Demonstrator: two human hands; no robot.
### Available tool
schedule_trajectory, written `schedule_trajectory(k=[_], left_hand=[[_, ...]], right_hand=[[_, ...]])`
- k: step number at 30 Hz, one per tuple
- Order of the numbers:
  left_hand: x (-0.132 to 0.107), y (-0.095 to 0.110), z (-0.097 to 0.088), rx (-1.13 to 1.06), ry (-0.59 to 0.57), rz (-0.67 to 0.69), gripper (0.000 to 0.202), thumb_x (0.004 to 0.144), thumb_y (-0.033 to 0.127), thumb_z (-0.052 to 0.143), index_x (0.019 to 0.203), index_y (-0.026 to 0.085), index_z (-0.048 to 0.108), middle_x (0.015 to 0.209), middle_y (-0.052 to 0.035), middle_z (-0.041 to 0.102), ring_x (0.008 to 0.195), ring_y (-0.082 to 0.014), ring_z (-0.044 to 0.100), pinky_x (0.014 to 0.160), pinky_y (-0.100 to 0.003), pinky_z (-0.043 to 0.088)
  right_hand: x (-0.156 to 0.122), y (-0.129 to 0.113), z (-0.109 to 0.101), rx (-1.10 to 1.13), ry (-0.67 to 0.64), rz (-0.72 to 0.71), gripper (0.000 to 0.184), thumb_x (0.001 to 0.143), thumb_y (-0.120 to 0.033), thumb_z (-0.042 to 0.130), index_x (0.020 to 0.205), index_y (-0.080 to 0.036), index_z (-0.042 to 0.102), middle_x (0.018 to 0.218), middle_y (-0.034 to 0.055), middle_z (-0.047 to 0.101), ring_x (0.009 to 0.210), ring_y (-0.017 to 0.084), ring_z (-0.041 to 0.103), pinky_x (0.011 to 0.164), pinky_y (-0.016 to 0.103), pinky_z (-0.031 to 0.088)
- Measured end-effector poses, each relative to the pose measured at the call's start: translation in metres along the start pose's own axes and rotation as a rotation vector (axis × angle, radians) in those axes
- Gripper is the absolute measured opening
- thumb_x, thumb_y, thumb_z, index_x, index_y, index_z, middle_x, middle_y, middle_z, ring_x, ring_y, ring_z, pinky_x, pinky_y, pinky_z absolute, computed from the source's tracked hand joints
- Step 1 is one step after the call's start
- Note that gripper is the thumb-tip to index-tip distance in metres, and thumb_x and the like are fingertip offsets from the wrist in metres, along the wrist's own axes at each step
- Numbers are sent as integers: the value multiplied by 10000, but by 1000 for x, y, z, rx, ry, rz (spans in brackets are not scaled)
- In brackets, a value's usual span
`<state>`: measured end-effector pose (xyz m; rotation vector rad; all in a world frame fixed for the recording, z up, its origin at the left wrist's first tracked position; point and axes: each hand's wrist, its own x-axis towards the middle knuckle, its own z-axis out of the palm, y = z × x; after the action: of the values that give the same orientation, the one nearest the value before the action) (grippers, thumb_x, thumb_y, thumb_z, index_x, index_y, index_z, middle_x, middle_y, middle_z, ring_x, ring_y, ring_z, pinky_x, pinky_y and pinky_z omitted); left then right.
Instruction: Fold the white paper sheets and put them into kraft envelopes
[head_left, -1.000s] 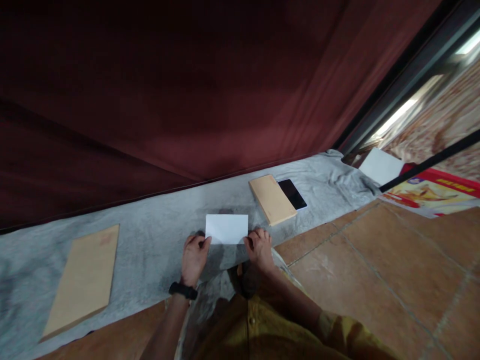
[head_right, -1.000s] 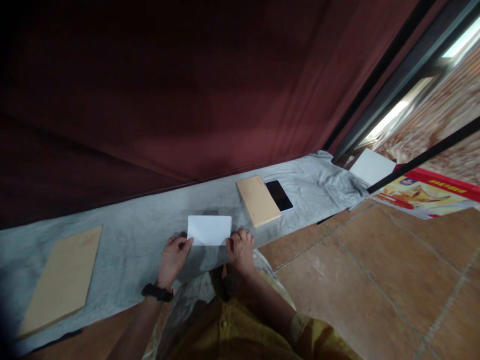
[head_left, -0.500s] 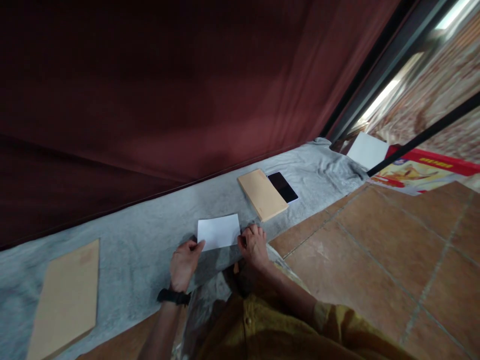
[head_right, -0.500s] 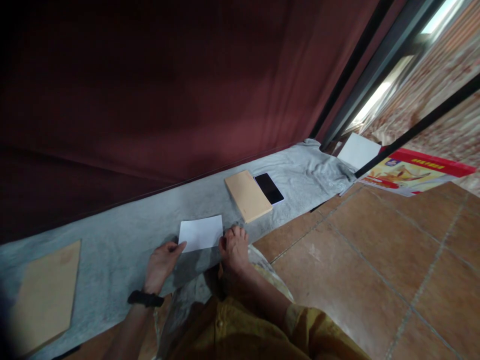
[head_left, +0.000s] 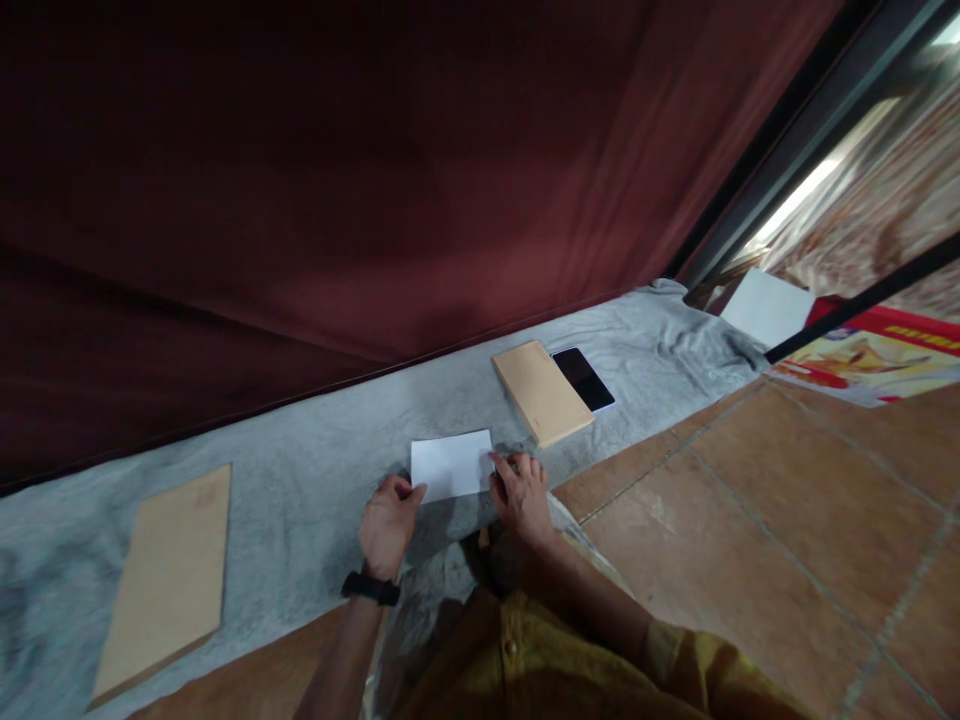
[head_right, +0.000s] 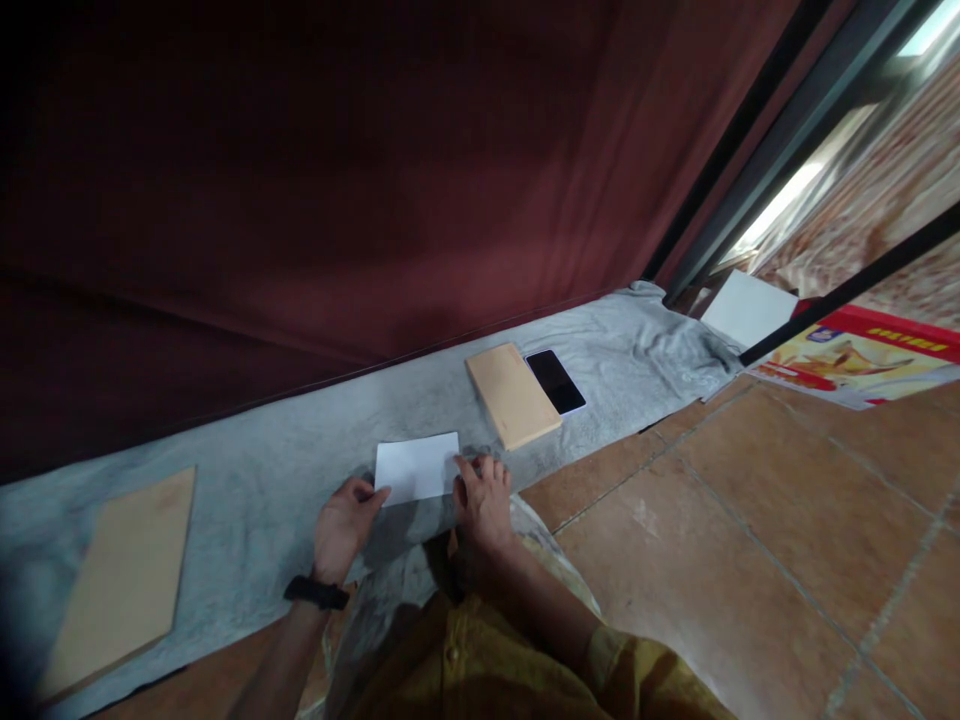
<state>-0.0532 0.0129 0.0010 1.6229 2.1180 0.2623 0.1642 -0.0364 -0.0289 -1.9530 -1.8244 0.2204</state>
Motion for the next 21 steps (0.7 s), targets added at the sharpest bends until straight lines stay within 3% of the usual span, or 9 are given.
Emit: schedule_trajectory(k=[16, 21], left_hand=[[-3, -4, 9, -324, 55, -16, 166, 744, 358, 685, 794, 249, 570, 687, 33, 647, 654, -176, 624, 615, -271, 414], [0, -2, 19, -665, 23, -85, 202, 678, 353, 712, 759, 232, 573, 654, 38, 637, 600, -156, 622, 572, -267, 459]], right_hand=[[1, 3, -3, -52, -65, -18, 405, 979, -244, 549, 1381, -275, 586, 1277, 115, 562, 1067, 265, 495, 893, 381, 365], [11, 7, -4, -79, -71, -37, 419, 966, -211, 528, 1377, -260, 591, 1332, 118, 545, 1083, 269, 488, 898, 390, 365]])
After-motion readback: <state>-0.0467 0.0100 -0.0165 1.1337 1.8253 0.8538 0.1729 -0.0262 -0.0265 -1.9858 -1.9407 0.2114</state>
